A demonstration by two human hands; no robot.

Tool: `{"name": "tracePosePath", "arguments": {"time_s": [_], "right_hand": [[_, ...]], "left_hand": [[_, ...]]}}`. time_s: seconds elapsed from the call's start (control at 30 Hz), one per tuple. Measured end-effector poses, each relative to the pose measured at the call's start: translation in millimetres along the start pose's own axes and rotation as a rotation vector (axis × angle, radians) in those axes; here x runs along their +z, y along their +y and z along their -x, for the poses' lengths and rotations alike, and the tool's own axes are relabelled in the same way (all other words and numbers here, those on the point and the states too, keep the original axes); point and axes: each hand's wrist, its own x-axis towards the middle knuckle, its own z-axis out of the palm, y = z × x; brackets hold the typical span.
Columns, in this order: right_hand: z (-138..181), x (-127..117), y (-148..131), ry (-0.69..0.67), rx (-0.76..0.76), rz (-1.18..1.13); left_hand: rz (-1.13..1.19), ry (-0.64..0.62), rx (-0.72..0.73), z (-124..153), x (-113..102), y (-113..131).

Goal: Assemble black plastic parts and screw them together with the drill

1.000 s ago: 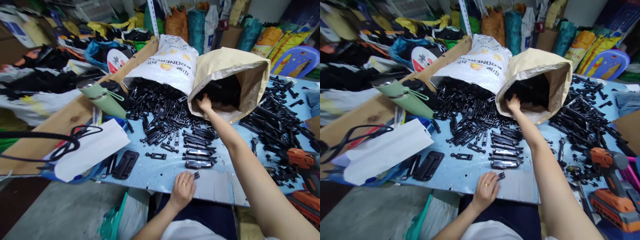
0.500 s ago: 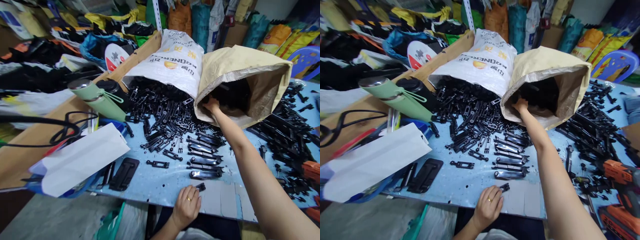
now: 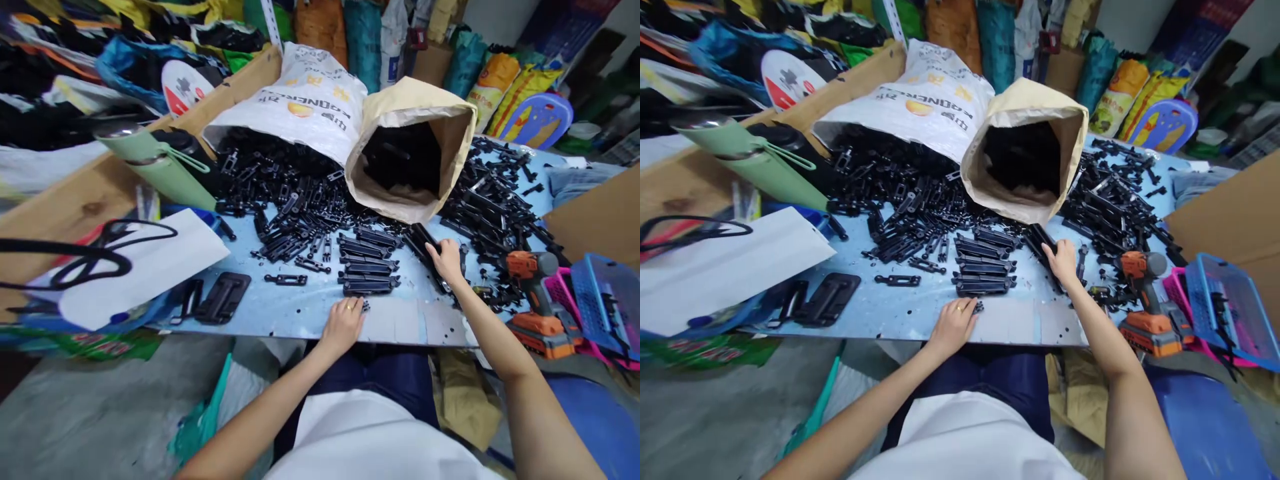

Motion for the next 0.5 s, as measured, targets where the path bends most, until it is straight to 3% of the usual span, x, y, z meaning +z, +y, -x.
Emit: {"name": "tracePosePath", "arguments": {"time_s": [0.1, 0.27, 0.37, 0.5], "right_hand": [[18.2, -4.9, -1.0, -0.073, 0.123, -0.424], [72.7, -13.9, -13.3, -0.390, 0.273, -1.174], [101.5, -10.6, -26.0, -0.476, 0.240, -1.352], [121.8, 5.1, -28.8, -0.453, 0.176, -1.331]], "left_hand": [[-0.012, -0.078, -0.044, -2.2, -1.0, -2.6], [0.029, -0.221, 0.023, -16.8, -7.0, 0.2], [0.045, -0.349, 0.056, -35.4, -7.7, 3.6], [0.100, -0.412, -0.021, -52.2, -8.8, 3.0]]}}
